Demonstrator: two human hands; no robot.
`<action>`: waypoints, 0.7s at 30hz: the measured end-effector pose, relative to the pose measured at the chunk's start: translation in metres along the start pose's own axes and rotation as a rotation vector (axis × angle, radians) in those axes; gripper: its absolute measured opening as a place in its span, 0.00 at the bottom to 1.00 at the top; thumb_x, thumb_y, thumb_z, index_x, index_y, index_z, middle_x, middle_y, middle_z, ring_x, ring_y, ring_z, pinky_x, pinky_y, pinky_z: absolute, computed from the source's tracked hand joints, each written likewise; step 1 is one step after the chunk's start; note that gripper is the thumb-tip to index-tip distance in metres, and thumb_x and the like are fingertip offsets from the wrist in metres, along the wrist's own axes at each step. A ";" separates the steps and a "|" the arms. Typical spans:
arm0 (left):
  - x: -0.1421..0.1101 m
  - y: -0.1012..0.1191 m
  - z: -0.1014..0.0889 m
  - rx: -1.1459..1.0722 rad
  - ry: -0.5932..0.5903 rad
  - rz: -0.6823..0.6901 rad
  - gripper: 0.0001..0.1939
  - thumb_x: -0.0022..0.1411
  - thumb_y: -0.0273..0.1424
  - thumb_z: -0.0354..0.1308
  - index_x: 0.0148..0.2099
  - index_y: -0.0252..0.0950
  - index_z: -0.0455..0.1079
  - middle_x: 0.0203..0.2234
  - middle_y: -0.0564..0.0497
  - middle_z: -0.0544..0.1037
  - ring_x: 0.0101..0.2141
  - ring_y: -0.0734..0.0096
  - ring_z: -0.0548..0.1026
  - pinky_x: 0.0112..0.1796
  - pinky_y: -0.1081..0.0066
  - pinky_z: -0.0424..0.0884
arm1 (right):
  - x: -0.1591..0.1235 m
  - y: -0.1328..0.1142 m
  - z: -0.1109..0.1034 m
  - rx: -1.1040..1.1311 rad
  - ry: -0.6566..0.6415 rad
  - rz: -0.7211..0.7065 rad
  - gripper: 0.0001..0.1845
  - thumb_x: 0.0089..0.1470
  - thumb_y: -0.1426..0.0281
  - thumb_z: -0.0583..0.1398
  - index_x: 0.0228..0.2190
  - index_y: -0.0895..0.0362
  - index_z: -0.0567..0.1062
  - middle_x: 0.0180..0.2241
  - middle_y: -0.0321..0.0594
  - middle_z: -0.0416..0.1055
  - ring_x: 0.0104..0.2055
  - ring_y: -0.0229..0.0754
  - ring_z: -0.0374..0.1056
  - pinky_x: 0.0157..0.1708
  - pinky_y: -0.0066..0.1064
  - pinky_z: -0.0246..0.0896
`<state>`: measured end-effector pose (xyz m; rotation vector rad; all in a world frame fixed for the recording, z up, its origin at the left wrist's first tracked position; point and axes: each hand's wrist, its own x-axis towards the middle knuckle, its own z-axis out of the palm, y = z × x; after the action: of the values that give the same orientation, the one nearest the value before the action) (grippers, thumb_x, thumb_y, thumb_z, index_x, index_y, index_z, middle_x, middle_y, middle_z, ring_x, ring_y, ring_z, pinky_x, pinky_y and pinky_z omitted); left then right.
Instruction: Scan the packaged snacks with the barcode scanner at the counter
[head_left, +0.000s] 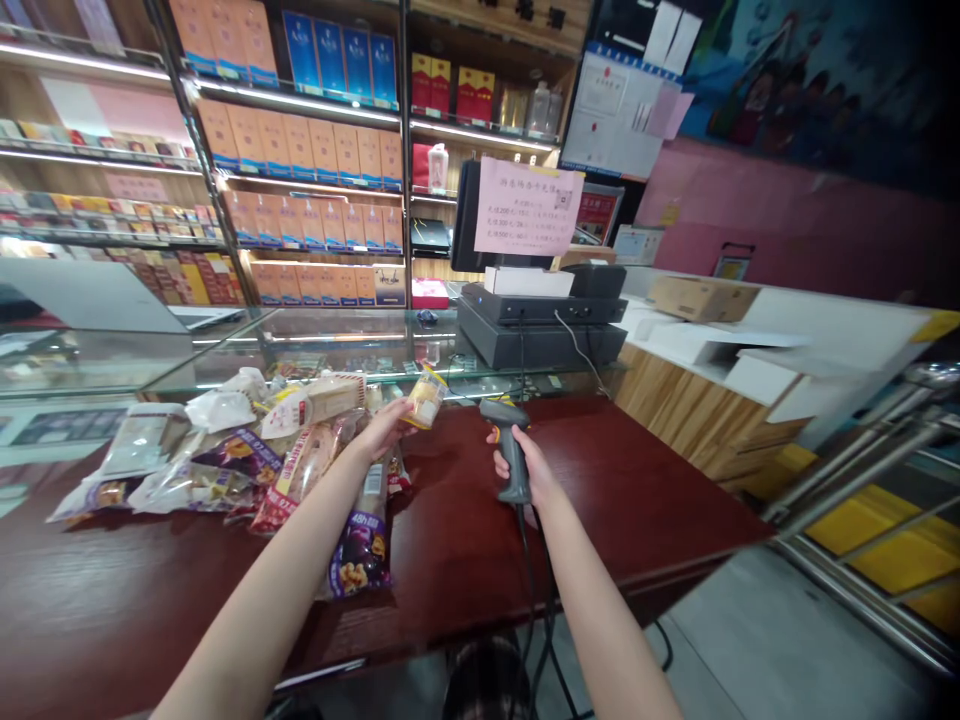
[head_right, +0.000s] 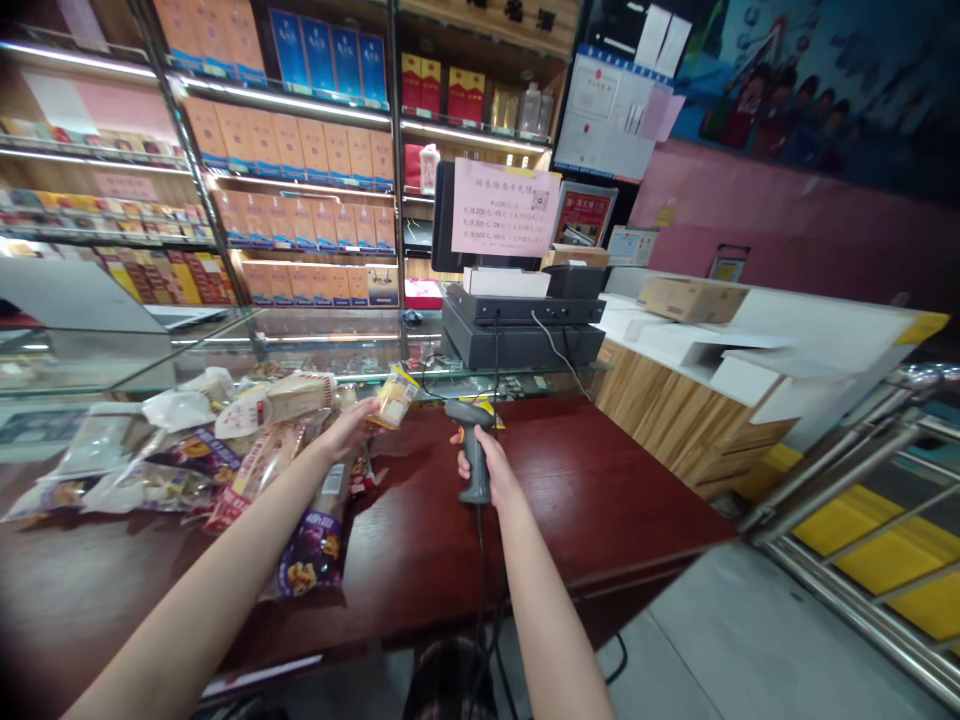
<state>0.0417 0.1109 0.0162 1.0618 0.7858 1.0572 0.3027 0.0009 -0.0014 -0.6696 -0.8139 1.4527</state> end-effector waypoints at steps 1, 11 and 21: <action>-0.001 -0.001 0.003 0.035 0.019 0.045 0.21 0.48 0.40 0.68 0.42 0.35 0.70 0.35 0.47 0.77 0.35 0.65 0.76 0.33 0.69 0.72 | 0.001 0.001 0.000 0.002 0.004 0.004 0.17 0.52 0.56 0.64 0.35 0.57 0.74 0.36 0.43 0.77 0.17 0.30 0.57 0.14 0.25 0.52; -0.037 0.072 0.035 0.948 0.475 0.707 0.20 0.68 0.37 0.46 0.56 0.34 0.65 0.38 0.44 0.78 0.36 0.61 0.75 0.40 0.64 0.70 | 0.006 0.005 -0.005 0.024 0.082 0.035 0.17 0.49 0.56 0.64 0.32 0.57 0.74 0.33 0.39 0.77 0.16 0.29 0.58 0.14 0.24 0.52; -0.071 0.109 -0.070 1.764 0.590 0.098 0.26 0.67 0.32 0.42 0.62 0.29 0.65 0.46 0.31 0.74 0.51 0.44 0.70 0.51 0.51 0.64 | 0.006 0.006 -0.009 0.022 0.063 0.012 0.17 0.50 0.56 0.63 0.32 0.58 0.74 0.29 0.38 0.75 0.17 0.30 0.58 0.15 0.25 0.53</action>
<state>-0.0765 0.0773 0.0985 2.2368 2.3399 0.5335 0.3064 0.0073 -0.0108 -0.7015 -0.7454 1.4425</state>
